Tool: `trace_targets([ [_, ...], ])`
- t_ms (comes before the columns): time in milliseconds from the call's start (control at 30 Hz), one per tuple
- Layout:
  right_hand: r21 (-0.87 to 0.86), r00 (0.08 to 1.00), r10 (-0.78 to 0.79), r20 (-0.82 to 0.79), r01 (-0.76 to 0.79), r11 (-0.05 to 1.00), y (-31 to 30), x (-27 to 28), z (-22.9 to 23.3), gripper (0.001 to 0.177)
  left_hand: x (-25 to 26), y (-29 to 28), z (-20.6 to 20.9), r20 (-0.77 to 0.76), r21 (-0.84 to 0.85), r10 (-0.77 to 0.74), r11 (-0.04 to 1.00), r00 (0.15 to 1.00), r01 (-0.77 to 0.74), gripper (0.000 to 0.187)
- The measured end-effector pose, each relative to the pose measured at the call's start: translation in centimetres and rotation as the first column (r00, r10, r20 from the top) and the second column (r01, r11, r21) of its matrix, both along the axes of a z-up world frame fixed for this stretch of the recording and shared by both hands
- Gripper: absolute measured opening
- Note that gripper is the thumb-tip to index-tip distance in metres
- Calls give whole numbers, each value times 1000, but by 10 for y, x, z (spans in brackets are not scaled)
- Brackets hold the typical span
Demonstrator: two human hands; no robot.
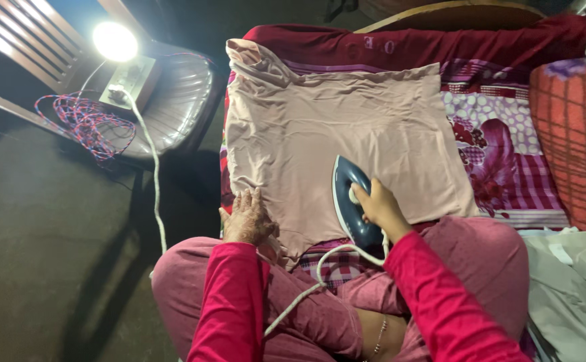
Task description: The person irons a light-colored shirt on a bed using an electric iron. They smooth the fabric with their hands and move the iron back and forth across the shirt to remove wrinkles.
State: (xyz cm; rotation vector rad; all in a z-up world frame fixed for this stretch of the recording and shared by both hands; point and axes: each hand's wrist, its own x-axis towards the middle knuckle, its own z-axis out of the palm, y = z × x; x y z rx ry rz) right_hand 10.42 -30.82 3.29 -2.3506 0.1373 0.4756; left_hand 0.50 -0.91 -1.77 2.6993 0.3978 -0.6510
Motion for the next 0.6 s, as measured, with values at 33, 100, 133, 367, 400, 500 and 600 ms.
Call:
trace_targets([
  [33,-13,1000,-15,-12,14,1000,-5,-7,1,55,0,0,0,-9,-3,-1,1000,1000,1,110],
  [100,-7,1000,-25,8,25,1000,-8,-16,2,54,3,1,0,-13,-8,-5,1000,1000,5,110],
  [133,-3,999,-30,18,30,1000,-9,-17,2,54,4,1,0,-9,-12,-9,1000,1000,9,111],
  [367,132,991,-96,96,83,988,5,21,-11,54,0,1,4,4,-15,-25,1000,1000,25,109],
  [400,129,988,-104,116,89,988,10,32,-14,54,-1,1,6,2,-24,-24,999,1000,24,109],
  [500,112,981,-98,166,80,990,24,70,-20,55,0,2,10,-8,-41,-13,999,1000,12,109],
  [600,109,978,-94,188,75,991,33,107,-22,54,4,1,11,-12,-48,-3,999,1000,2,109],
])
